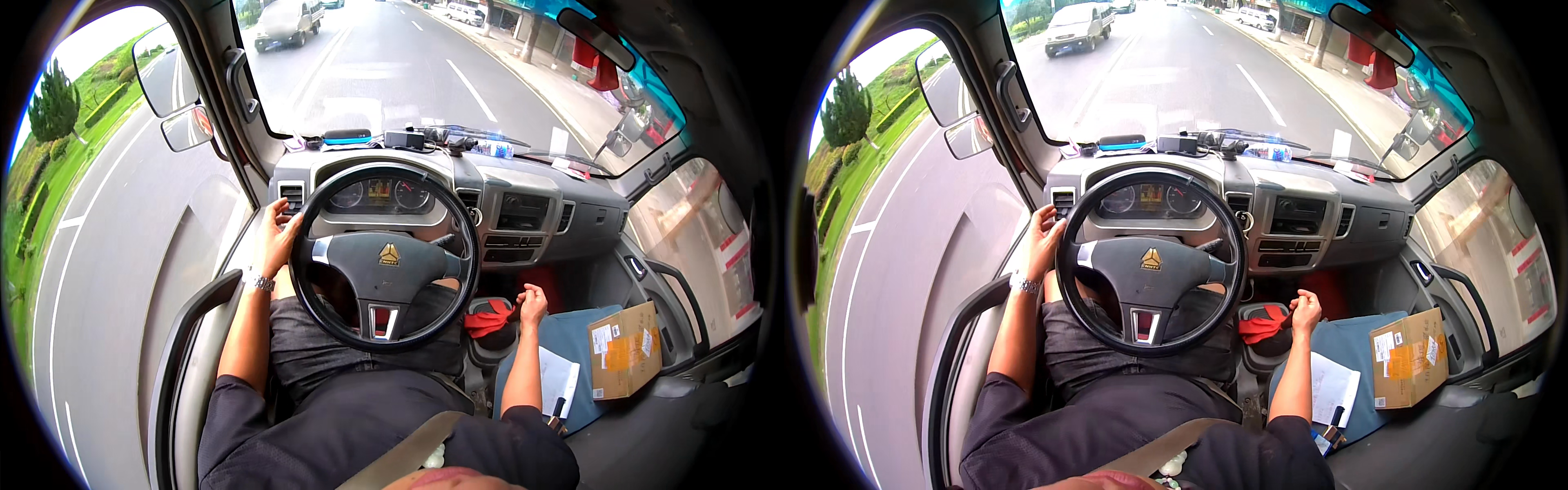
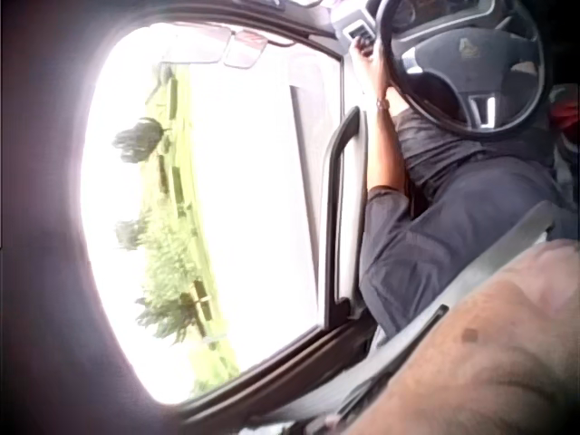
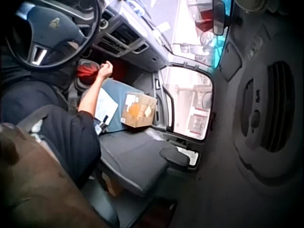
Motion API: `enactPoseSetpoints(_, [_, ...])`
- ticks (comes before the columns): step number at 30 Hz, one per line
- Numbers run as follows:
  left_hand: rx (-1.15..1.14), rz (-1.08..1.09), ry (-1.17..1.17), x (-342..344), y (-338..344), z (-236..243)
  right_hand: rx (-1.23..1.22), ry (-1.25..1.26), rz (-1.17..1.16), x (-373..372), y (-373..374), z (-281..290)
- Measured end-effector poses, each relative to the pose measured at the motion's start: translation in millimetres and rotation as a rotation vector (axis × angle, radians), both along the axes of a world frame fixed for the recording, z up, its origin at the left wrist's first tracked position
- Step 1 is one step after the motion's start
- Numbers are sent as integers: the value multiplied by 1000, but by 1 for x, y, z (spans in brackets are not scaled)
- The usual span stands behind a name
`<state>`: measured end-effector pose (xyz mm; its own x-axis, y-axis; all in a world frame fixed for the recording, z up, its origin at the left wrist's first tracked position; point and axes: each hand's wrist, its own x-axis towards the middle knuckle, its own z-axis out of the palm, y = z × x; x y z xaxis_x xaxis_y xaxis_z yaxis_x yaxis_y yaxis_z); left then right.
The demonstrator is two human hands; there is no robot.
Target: The person drives a truck on a public road, operating the steering wheel and a gear shifter by hand.
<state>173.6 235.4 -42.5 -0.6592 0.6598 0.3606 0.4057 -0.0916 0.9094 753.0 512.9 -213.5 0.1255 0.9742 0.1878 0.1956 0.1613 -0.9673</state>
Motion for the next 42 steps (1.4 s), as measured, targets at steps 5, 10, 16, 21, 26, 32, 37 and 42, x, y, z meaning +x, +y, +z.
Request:
enactPoseSetpoints(5, [-86, 6, 248, 7, 19, 51, -27, 7, -2, -2, -3, 6])
enactPoseSetpoints(10, [-180, 35, 472, -5, 53, 59, 7, -13, -5, -7, 1, 4])
enactPoseSetpoints(16, [-161, 93, 212, -20, 62, 13, 4, 2, -12, -10, -8, 5])
enactPoseSetpoints(21, [-255, 144, 310, -17, 49, 13, -15, 7, -14, -17, -12, 8])
enactPoseSetpoints(26, [-274, 171, 280, -9, 43, 17, 7, 10, -17, -13, -11, 4])
enactPoseSetpoints(32, [-262, 186, 306, -9, 46, 19, 15, 15, -4, -17, 1, 7])
enactPoseSetpoints(37, [-287, 181, 300, -1, 40, 9, 0, -31, -27, -10, -2, 5])
enactPoseSetpoints(42, [-305, 212, 305, 5, 33, -1, 18, 12, 0, -2, -3, 4])
